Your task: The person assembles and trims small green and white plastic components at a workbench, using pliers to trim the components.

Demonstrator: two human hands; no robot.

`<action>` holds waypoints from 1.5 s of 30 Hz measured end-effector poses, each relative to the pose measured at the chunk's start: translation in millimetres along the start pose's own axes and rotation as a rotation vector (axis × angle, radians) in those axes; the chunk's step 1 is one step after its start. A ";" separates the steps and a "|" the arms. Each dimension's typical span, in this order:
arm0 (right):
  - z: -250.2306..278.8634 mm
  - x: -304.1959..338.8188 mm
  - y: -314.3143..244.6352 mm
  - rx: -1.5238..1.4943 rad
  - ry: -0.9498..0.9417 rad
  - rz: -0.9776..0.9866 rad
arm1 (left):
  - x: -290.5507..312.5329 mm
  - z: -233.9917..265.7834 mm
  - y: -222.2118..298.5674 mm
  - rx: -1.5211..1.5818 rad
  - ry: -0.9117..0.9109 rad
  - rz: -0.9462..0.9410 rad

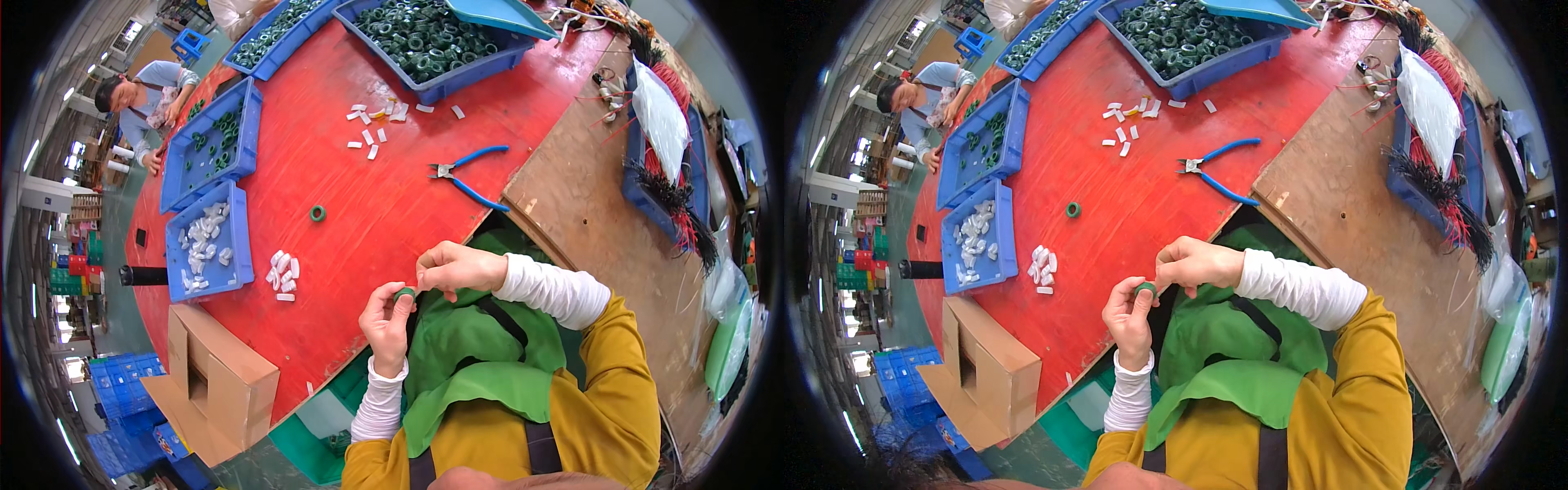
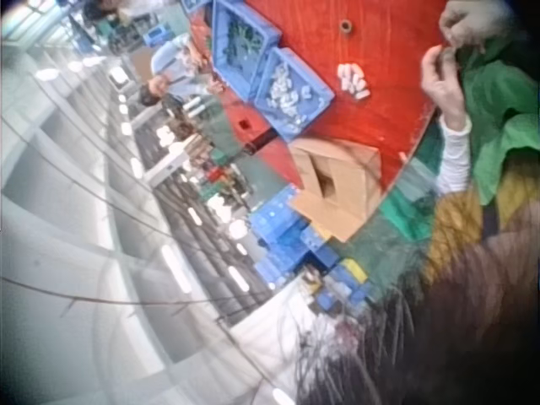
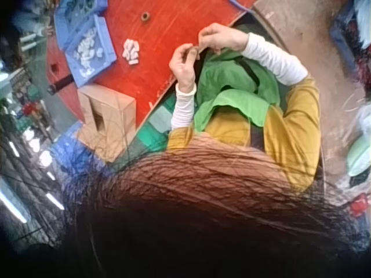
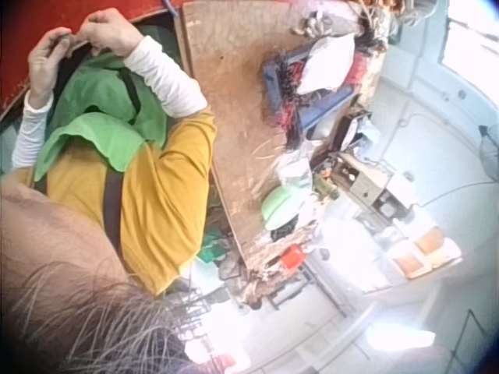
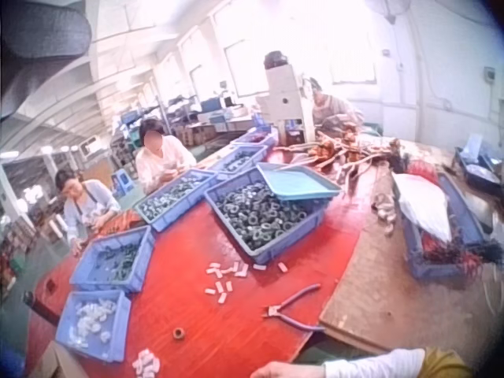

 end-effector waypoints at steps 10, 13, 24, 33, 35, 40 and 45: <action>-1.6 4.9 -6.0 0.075 0.057 0.121 | 1.6 8.1 -0.6 0.348 0.055 0.074; -2.8 3.5 -5.3 0.090 0.070 0.166 | 1.2 5.6 -1.7 0.334 0.050 0.105; -9.0 7.6 -6.2 0.528 0.255 0.301 | 5.2 -2.4 5.0 0.218 -0.010 0.118; -11.1 5.4 -7.4 0.677 0.304 0.363 | 6.1 -6.2 5.8 0.190 -0.023 0.119; -10.8 5.3 -8.0 0.704 0.304 0.356 | 6.4 -6.4 5.6 0.182 -0.022 0.119; -9.1 6.2 -9.2 0.731 0.298 0.363 | 6.2 -7.8 5.6 0.160 -0.034 0.111; -9.7 6.8 -12.1 0.759 0.270 0.330 | 6.4 -7.9 1.7 0.154 -0.055 0.094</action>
Point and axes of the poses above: each hand's wrist, its own x-axis away from the middle knuckle, its own z-axis out of the back of the hand, y = z × x, the point moved 2 cm from there along -x, towards the middle knuckle, and after that the axes turned 14 degrees about -y, right-handed, at the moved point
